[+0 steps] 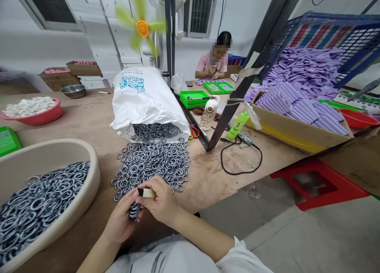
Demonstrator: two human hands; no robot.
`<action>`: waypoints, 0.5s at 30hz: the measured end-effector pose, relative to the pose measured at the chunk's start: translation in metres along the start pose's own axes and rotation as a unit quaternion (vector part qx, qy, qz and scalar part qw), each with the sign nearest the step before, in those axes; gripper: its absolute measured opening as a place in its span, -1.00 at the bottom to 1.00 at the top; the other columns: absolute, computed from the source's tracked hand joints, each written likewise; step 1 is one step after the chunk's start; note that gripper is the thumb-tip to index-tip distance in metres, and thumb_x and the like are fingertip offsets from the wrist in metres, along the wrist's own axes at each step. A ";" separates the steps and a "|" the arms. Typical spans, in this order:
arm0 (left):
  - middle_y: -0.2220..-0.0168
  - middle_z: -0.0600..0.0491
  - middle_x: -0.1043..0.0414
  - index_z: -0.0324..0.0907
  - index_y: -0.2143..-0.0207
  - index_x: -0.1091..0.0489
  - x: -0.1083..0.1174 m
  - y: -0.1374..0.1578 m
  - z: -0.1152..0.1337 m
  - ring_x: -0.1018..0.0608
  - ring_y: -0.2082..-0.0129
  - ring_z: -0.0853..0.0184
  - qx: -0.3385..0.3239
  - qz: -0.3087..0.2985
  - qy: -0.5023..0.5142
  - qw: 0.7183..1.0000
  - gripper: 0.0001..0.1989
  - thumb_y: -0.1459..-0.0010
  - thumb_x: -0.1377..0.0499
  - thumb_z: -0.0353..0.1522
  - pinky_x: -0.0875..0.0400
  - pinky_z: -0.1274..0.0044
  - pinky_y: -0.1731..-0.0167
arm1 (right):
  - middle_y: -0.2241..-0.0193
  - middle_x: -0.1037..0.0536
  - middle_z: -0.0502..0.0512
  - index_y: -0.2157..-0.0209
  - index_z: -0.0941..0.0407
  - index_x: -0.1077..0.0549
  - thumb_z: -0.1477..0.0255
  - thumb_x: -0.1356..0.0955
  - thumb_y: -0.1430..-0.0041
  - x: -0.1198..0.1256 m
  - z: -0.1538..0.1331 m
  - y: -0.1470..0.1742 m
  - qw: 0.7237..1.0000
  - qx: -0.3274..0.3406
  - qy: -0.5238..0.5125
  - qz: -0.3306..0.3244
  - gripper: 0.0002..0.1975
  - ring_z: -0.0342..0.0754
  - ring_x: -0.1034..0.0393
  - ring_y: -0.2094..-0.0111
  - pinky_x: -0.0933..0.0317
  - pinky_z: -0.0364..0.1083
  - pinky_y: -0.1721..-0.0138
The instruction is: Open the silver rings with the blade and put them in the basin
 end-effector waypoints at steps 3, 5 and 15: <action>0.62 0.19 -0.28 -0.17 0.36 -0.35 -0.002 0.000 0.002 -0.32 0.68 0.48 -0.002 -0.015 -0.008 1.000 -0.48 0.21 -0.44 -0.04 -0.12 0.66 0.72 | 0.37 -0.52 0.09 0.26 0.08 -0.57 0.00 -0.37 -0.19 -0.001 0.004 0.000 1.000 -0.016 -0.019 0.003 -0.58 -0.05 -0.40 0.33 -0.27 -0.06 0.31; 0.62 0.17 -0.30 -0.18 0.34 -0.37 -0.003 -0.001 0.002 -0.32 0.68 0.49 -0.003 -0.026 -0.013 1.000 -0.47 0.18 -0.44 -0.02 -0.11 0.68 0.72 | 0.42 -0.48 0.06 0.34 0.09 -0.55 -0.01 -0.36 -0.19 -0.002 0.008 -0.002 0.999 -0.037 -0.030 0.004 -0.57 -0.08 -0.36 0.37 -0.24 -0.08 0.34; 0.60 0.19 -0.31 -0.21 0.32 -0.36 -0.006 -0.009 0.015 -0.32 0.71 0.50 -0.043 -0.041 0.036 0.998 -0.53 0.09 -0.39 -0.05 -0.14 0.69 0.77 | 0.39 -0.43 0.03 0.36 0.09 -0.52 0.00 -0.37 -0.18 -0.014 0.020 -0.016 0.987 -0.129 -0.093 -0.035 -0.59 -0.12 -0.35 0.41 -0.26 -0.08 0.36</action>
Point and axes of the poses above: each hand's wrist, its own y-axis away from the middle knuckle, its own x-axis out of the back of the hand, z = x × y, the point moved 8 cm from there along -y, towards the middle knuckle
